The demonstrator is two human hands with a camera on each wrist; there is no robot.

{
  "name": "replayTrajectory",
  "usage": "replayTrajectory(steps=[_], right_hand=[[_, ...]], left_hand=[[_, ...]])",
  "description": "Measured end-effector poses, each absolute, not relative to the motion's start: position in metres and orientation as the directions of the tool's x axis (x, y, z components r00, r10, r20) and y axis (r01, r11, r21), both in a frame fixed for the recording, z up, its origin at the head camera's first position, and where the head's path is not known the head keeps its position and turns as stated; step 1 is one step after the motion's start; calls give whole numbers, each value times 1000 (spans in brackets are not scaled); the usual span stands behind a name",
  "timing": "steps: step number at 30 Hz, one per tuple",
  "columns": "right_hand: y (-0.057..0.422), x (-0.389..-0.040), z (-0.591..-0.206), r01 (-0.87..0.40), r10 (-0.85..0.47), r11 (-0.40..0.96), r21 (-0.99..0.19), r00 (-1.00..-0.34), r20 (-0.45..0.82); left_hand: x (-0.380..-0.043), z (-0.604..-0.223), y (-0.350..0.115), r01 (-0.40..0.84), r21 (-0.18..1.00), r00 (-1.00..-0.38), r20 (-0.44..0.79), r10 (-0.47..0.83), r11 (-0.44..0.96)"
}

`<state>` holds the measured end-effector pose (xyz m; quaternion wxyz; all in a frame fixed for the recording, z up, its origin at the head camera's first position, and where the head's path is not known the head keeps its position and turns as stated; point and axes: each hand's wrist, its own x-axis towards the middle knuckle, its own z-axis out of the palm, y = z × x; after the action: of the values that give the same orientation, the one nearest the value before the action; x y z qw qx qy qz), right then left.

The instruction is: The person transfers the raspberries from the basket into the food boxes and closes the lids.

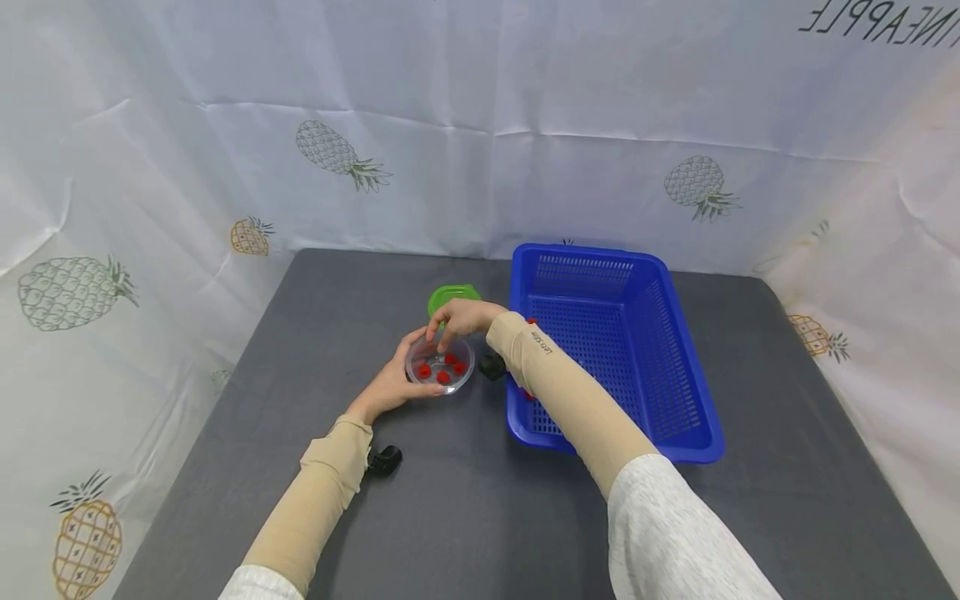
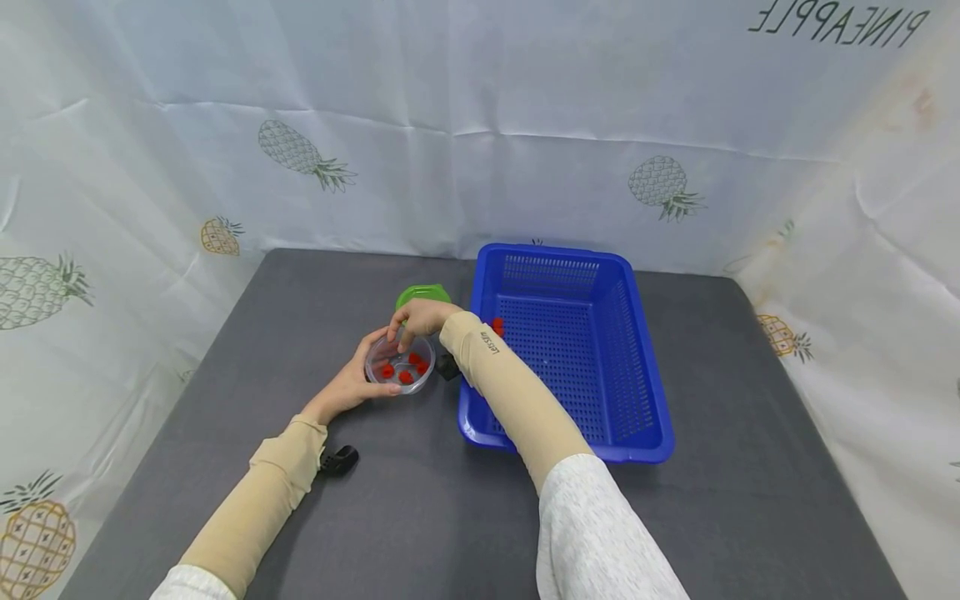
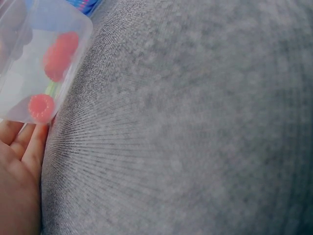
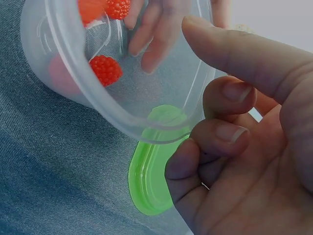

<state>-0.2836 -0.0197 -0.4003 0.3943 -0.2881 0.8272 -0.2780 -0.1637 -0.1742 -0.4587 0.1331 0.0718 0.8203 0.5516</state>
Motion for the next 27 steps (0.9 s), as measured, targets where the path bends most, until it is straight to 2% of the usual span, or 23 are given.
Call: replayTrajectory(steps=[17, 27], right_hand=[[-18, -282, -394, -269, -717, 661, -701, -503, -483], [-12, -280, -378, -266, -765, 603, -752, -459, -451]], left_hand=[[-164, -458, -174, -16, 926, -953, -129, 275, 378], [-175, -485, -181, -8, 943, -951, -110, 289, 331]])
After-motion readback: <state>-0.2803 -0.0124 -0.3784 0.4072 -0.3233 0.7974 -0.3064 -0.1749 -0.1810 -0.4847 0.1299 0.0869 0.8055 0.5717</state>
